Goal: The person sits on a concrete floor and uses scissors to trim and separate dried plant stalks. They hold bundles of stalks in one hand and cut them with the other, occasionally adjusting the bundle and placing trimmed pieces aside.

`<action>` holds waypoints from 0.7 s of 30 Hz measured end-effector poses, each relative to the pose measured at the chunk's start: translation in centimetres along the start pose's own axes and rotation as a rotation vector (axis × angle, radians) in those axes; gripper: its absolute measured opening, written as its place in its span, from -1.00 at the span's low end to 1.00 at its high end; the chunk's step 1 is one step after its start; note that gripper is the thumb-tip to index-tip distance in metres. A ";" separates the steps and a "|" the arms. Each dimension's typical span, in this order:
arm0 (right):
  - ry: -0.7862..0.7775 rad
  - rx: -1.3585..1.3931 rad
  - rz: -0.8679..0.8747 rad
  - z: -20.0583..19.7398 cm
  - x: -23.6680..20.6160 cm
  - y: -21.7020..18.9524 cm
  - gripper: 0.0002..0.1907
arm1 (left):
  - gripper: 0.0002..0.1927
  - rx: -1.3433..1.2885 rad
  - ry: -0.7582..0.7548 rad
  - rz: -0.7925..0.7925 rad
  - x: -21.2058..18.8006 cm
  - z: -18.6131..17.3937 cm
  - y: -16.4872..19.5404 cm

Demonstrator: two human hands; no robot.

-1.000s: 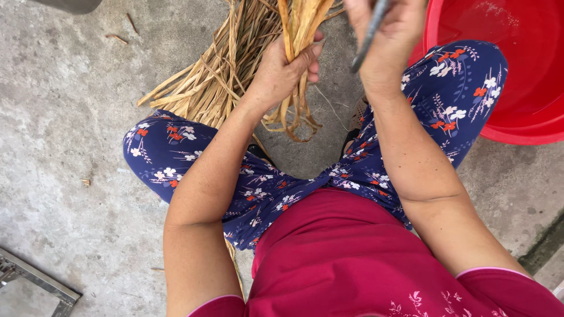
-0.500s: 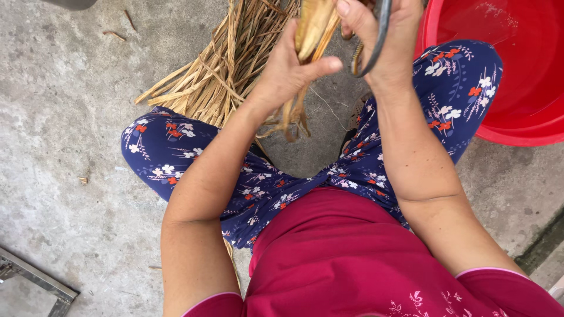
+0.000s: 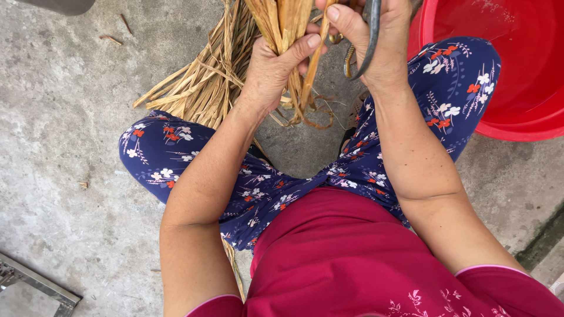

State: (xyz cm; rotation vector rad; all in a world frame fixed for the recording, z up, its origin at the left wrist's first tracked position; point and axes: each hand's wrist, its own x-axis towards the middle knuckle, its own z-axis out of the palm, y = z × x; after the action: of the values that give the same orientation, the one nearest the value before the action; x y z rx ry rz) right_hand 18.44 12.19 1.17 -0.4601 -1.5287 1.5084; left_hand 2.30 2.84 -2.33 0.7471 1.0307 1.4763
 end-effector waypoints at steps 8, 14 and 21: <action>-0.127 -0.295 0.087 1.1 -1.0 1.4 -0.47 | -0.83 -0.082 0.096 0.188 0.5 -1.9 0.2; -0.169 -0.431 0.008 2.0 -1.8 1.1 -0.44 | -0.82 -0.125 0.086 0.196 0.5 -1.9 0.6; -0.109 -0.511 0.025 2.2 -1.7 1.4 -0.47 | -0.80 -0.156 0.092 0.175 0.5 -1.6 0.5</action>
State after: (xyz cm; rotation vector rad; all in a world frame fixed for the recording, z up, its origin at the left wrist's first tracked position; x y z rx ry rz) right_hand 17.14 9.86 -0.34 -0.6986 -2.0071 1.1645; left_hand 0.54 2.98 -2.56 0.6753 0.9248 1.7344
